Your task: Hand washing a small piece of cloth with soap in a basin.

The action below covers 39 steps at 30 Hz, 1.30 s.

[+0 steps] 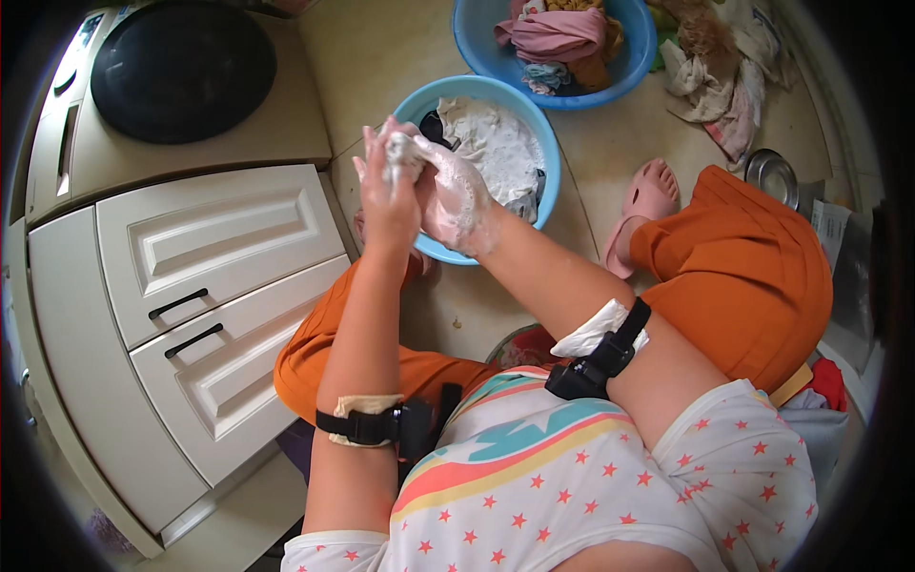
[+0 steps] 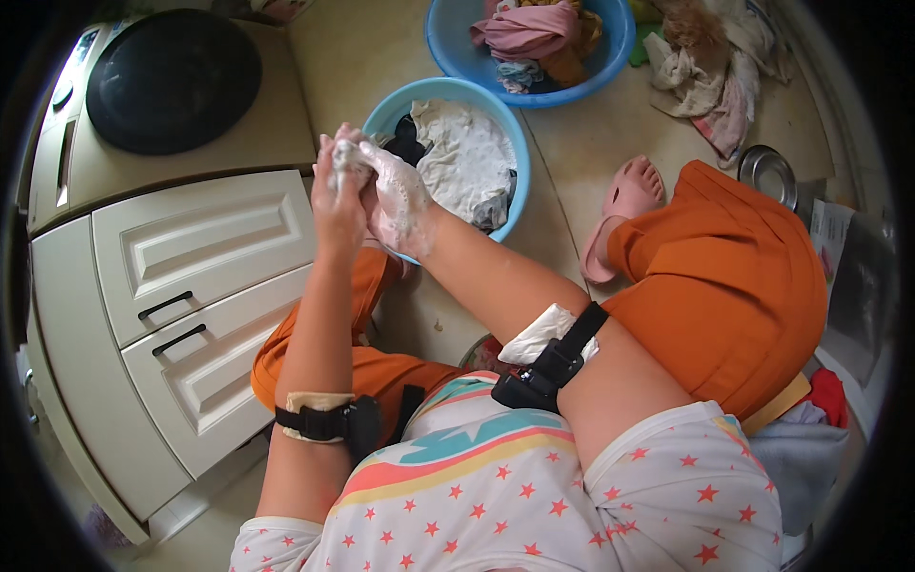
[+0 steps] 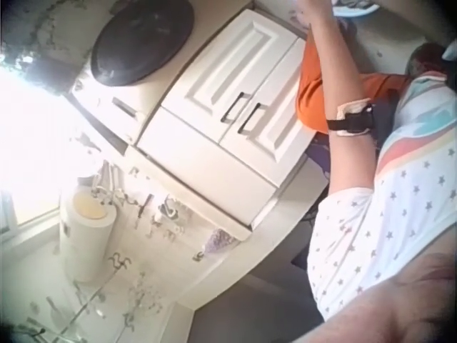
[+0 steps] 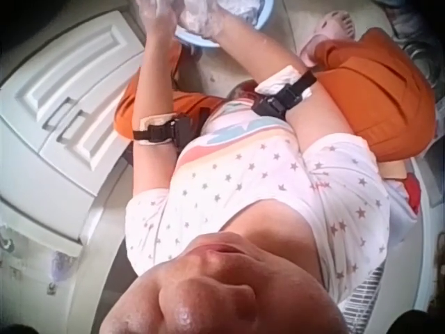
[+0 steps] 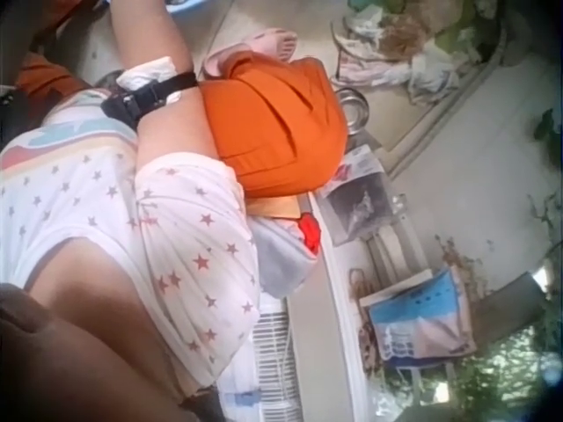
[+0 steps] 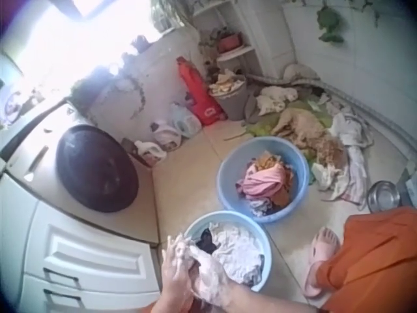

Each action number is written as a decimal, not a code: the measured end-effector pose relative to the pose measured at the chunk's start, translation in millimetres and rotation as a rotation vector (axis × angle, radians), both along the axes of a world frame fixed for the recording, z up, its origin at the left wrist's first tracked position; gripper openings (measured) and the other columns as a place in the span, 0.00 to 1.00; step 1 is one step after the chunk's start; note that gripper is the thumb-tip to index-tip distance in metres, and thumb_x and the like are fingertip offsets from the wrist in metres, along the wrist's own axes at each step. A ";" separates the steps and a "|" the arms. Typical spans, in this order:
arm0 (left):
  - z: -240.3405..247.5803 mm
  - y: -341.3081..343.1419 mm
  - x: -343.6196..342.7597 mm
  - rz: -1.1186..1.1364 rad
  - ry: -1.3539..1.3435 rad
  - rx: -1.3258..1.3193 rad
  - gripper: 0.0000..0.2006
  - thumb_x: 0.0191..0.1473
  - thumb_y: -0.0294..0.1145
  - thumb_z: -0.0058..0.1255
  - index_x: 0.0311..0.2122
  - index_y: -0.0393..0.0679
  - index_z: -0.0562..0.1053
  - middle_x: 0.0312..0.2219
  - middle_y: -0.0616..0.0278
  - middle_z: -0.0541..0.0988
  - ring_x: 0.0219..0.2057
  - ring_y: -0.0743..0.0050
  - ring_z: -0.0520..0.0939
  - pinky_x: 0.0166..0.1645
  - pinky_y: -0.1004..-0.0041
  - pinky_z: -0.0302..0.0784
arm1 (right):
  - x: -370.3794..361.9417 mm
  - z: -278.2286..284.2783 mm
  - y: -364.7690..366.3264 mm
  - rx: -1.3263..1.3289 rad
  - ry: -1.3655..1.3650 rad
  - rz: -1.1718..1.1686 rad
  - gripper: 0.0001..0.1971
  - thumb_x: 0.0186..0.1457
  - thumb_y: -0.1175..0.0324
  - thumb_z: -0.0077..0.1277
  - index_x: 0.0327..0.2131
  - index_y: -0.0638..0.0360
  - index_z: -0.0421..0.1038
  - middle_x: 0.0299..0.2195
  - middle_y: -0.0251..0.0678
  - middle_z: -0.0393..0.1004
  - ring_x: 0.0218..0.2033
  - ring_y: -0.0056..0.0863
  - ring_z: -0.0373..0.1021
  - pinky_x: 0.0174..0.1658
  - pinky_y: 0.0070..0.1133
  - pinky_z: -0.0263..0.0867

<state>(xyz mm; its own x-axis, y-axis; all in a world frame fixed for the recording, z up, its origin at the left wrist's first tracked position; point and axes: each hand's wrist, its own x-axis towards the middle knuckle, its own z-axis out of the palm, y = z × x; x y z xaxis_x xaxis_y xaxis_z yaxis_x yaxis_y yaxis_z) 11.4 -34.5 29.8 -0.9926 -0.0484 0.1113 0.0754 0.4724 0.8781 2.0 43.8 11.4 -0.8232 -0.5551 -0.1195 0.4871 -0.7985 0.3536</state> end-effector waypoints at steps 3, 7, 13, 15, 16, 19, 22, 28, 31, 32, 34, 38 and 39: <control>12.0 9.5 11.4 -0.029 0.089 -0.214 0.18 0.47 0.20 0.36 0.46 0.38 0.64 0.48 0.54 0.67 0.58 0.51 0.51 0.60 0.63 0.37 | 3.4 -4.6 7.2 0.070 0.001 0.072 0.09 0.54 0.65 0.40 0.36 0.55 0.65 0.34 0.32 0.69 0.37 0.24 0.66 0.44 0.22 0.63; 3.9 26.8 54.6 -0.032 -0.069 0.158 0.11 0.49 0.19 0.35 0.39 0.34 0.66 0.47 0.52 0.66 0.54 0.62 0.59 0.58 0.70 0.47 | -2.3 -12.1 11.8 0.207 -0.183 0.209 0.10 0.52 0.67 0.43 0.39 0.54 0.63 0.35 0.29 0.67 0.33 0.20 0.65 0.41 0.19 0.63; 9.4 1.3 6.5 0.083 0.106 -0.282 0.15 0.44 0.21 0.41 0.41 0.37 0.66 0.45 0.51 0.67 0.50 0.56 0.64 0.55 0.69 0.54 | 22.2 -11.5 -13.4 0.120 0.104 0.142 0.12 0.58 0.65 0.31 0.41 0.56 0.61 0.39 0.32 0.65 0.41 0.22 0.63 0.45 0.19 0.61; 5.8 -1.8 0.1 0.034 0.103 -0.116 0.18 0.42 0.17 0.37 0.43 0.36 0.66 0.45 0.51 0.68 0.54 0.57 0.60 0.57 0.69 0.50 | 23.3 -10.2 -7.5 0.230 0.142 0.132 0.13 0.57 0.63 0.33 0.42 0.57 0.61 0.40 0.33 0.65 0.42 0.22 0.63 0.45 0.20 0.62; 4.0 -0.5 5.5 0.034 0.104 -0.114 0.18 0.42 0.17 0.37 0.43 0.36 0.66 0.45 0.51 0.68 0.54 0.57 0.60 0.57 0.69 0.50 | 20.0 -13.2 -6.0 0.232 0.143 0.132 0.13 0.57 0.63 0.33 0.42 0.57 0.61 0.40 0.33 0.65 0.42 0.22 0.63 0.45 0.20 0.62; 12.9 32.2 44.7 -0.097 0.052 -0.025 0.25 0.36 0.15 0.27 0.44 0.32 0.66 0.44 0.51 0.70 0.54 0.63 0.61 0.59 0.68 0.47 | 13.3 -13.7 10.5 0.231 0.029 0.041 0.22 0.56 0.63 0.34 0.52 0.61 0.51 0.53 0.40 0.55 0.54 0.24 0.54 0.55 0.23 0.51; 10.3 28.3 27.7 -0.156 0.087 -0.144 0.24 0.37 0.15 0.30 0.43 0.34 0.67 0.43 0.53 0.71 0.53 0.64 0.63 0.58 0.69 0.47 | 20.8 -44.9 -11.4 0.592 0.357 -0.163 0.14 0.56 0.63 0.33 0.43 0.57 0.61 0.39 0.30 0.66 0.41 0.21 0.65 0.45 0.19 0.61; -8.6 -8.8 -0.1 -0.052 0.180 -0.291 0.25 0.35 0.14 0.28 0.42 0.34 0.68 0.42 0.54 0.71 0.51 0.61 0.66 0.57 0.72 0.52 | 24.4 -17.9 -2.8 0.165 0.156 0.176 0.23 0.55 0.65 0.33 0.54 0.59 0.47 0.52 0.39 0.55 0.54 0.26 0.53 0.56 0.22 0.49; -0.2 3.6 12.4 -0.092 0.170 -0.324 0.22 0.37 0.16 0.31 0.40 0.37 0.70 0.40 0.56 0.73 0.51 0.62 0.67 0.56 0.72 0.54 | 22.1 -23.1 7.1 -0.017 -0.017 0.159 0.17 0.57 0.63 0.29 0.48 0.57 0.55 0.44 0.36 0.63 0.47 0.25 0.60 0.50 0.21 0.56; 0.2 21.6 4.5 -0.143 0.157 -0.292 0.22 0.37 0.16 0.32 0.40 0.37 0.70 0.40 0.55 0.74 0.51 0.61 0.67 0.56 0.71 0.55 | 18.3 -24.9 25.6 -0.083 -0.103 0.118 0.16 0.58 0.62 0.27 0.45 0.55 0.60 0.40 0.34 0.66 0.43 0.24 0.64 0.48 0.20 0.59; 3.2 17.0 8.7 -0.150 0.110 -0.315 0.21 0.37 0.15 0.32 0.39 0.39 0.71 0.39 0.54 0.74 0.51 0.61 0.67 0.55 0.71 0.56 | 30.3 -44.4 -4.8 0.247 0.196 0.028 0.16 0.58 0.62 0.27 0.45 0.56 0.60 0.40 0.34 0.67 0.43 0.24 0.64 0.47 0.21 0.60; -1.7 -13.1 -4.6 -0.024 0.131 -0.244 0.21 0.36 0.15 0.32 0.38 0.41 0.72 0.37 0.54 0.75 0.49 0.59 0.69 0.53 0.70 0.60 | 27.5 -17.1 -6.8 -0.014 0.049 0.183 0.14 0.57 0.66 0.30 0.45 0.56 0.60 0.40 0.32 0.66 0.42 0.22 0.65 0.46 0.20 0.61; -5.1 -16.4 -4.7 -0.006 0.171 -0.257 0.22 0.36 0.15 0.32 0.38 0.41 0.72 0.37 0.54 0.75 0.49 0.58 0.69 0.53 0.70 0.61 | 25.3 -10.0 -5.0 0.071 -0.008 0.195 0.12 0.57 0.65 0.31 0.40 0.53 0.63 0.36 0.28 0.69 0.37 0.18 0.67 0.42 0.19 0.64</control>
